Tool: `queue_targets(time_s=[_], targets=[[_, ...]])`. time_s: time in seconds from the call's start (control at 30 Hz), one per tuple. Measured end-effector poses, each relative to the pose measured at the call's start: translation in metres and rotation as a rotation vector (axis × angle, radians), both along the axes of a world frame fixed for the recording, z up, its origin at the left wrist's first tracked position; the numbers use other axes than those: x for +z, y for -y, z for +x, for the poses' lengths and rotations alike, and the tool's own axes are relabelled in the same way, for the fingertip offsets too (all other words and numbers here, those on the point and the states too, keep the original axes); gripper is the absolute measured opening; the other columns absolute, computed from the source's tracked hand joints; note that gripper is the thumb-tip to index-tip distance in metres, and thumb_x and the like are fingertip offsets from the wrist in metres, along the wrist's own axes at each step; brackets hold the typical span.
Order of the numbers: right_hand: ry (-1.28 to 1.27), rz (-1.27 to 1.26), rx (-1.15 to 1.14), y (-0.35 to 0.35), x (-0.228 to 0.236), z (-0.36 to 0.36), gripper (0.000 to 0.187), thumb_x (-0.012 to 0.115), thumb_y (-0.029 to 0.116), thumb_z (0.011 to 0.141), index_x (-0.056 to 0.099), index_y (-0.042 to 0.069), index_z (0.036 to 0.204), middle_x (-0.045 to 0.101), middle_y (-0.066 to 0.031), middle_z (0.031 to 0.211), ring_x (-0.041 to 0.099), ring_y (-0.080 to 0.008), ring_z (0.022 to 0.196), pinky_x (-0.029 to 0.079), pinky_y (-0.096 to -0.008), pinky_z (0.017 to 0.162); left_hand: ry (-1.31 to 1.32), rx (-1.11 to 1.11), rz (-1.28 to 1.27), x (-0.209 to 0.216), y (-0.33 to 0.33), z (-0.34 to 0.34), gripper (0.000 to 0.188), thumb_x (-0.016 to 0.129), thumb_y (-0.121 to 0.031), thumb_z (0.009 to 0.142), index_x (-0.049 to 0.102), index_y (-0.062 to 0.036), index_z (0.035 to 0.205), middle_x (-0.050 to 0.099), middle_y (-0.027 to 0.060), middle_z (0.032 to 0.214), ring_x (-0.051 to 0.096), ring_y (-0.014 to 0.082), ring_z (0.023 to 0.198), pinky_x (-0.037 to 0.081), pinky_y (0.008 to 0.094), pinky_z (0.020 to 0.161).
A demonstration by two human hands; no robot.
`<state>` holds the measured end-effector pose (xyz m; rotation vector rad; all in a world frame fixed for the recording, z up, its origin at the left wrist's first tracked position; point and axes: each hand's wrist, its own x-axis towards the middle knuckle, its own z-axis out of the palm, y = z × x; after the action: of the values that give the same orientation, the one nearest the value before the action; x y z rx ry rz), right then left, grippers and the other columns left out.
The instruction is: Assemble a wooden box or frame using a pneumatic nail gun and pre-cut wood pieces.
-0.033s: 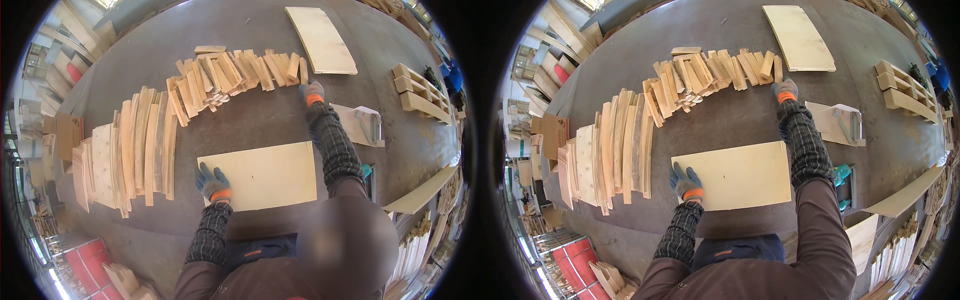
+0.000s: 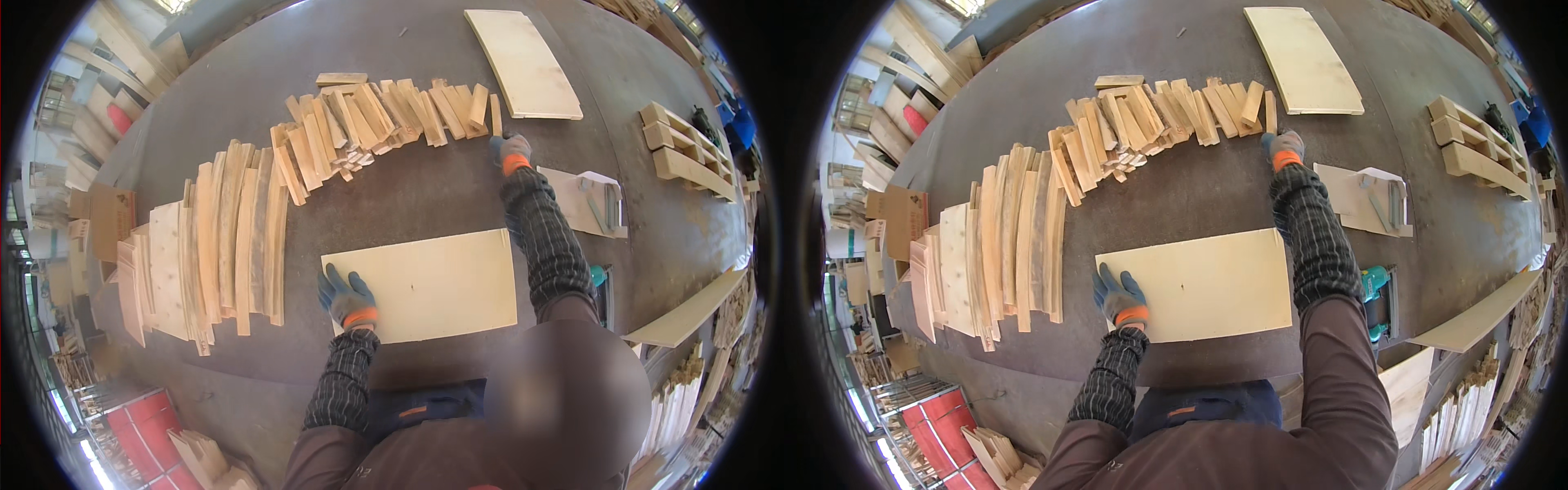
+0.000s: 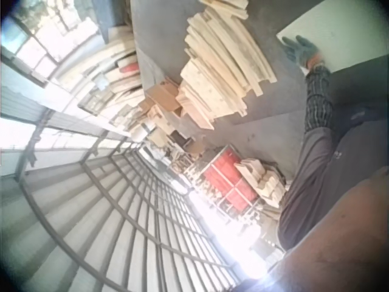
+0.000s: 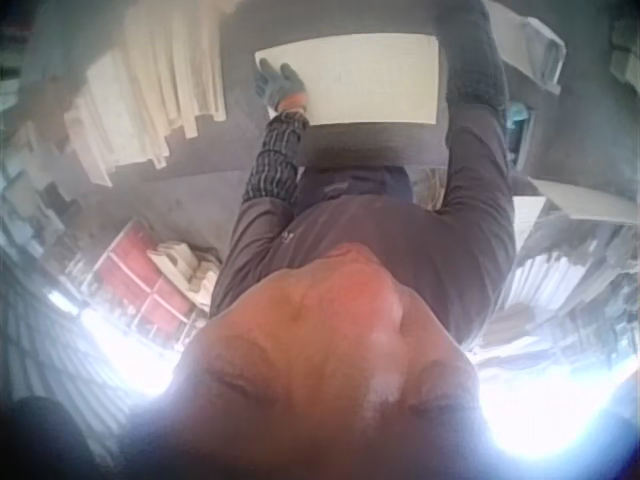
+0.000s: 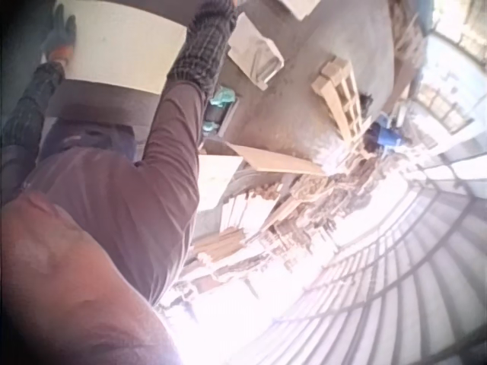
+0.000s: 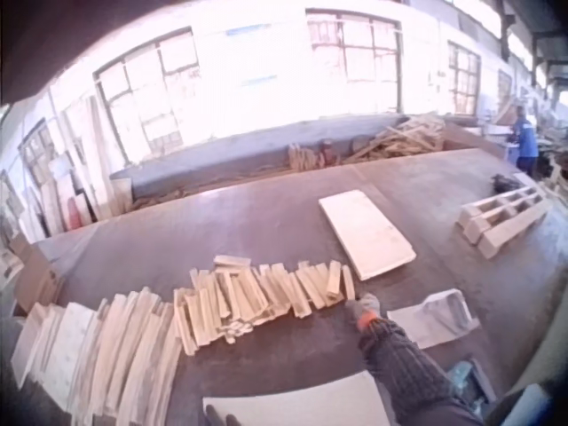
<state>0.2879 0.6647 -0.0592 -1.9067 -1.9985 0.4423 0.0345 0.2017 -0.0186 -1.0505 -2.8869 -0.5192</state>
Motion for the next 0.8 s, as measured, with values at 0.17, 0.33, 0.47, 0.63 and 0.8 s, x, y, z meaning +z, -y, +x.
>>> queue_targets(time_s=[0.17,0.33,0.47,0.63,0.8], targets=[[-1.565,-0.786,-0.276,0.111,0.024,0.020,0.037,0.059,0.015,0.091,0.062,-0.001,0.124,0.070,-0.0141,0.099,0.064,-0.0205,0.078,0.054,-0.0349,0.068,-0.010,0.031,-0.057,0.005,0.016,-0.014,0.061,0.054,-0.036,0.102,0.044,-0.0012,0.151,0.047,0.0338,0.150,0.046,0.0489,0.138,0.035,0.0564,0.116],[-1.737,-0.763,-0.076,0.213,0.092,0.076,0.050,0.050,0.012,0.091,0.053,-0.001,0.140,0.065,-0.0129,0.109,0.057,-0.0191,0.078,0.054,-0.0346,0.070,0.004,0.033,-0.031,0.002,0.015,-0.016,0.062,0.055,-0.037,0.103,0.044,-0.0026,0.153,0.044,0.0293,0.156,0.045,0.0460,0.141,0.035,0.0559,0.116],[-1.840,-0.752,-0.055,0.269,0.100,0.125,0.055,0.052,0.009,0.089,0.051,-0.001,0.143,0.061,-0.0105,0.108,0.058,-0.0190,0.084,0.054,-0.0341,0.074,-0.153,0.000,0.013,-0.010,0.013,-0.013,0.062,0.054,-0.038,0.103,0.042,-0.0051,0.155,0.043,0.0292,0.157,0.044,0.0465,0.142,0.035,0.0556,0.117],[-1.720,-0.713,-0.120,0.347,0.103,0.185,0.059,0.053,0.006,0.089,0.051,-0.003,0.147,0.065,-0.0093,0.104,0.064,-0.0174,0.082,0.057,-0.0311,0.075,0.011,-0.506,0.232,0.030,-0.038,0.054,0.061,0.074,-0.034,0.092,0.059,-0.0022,0.141,0.047,0.0297,0.153,0.045,0.0460,0.141,0.037,0.0558,0.115],[-1.588,-0.788,-0.296,0.434,0.102,0.205,0.060,0.062,0.008,0.088,0.056,-0.002,0.147,0.071,-0.0103,0.109,0.069,-0.0166,0.085,0.060,-0.0316,0.077,0.148,-0.884,0.156,0.039,-0.115,0.126,0.068,0.078,-0.045,0.086,0.061,-0.0028,0.138,0.058,0.0236,0.143,0.051,0.0423,0.135,0.038,0.0544,0.115]])
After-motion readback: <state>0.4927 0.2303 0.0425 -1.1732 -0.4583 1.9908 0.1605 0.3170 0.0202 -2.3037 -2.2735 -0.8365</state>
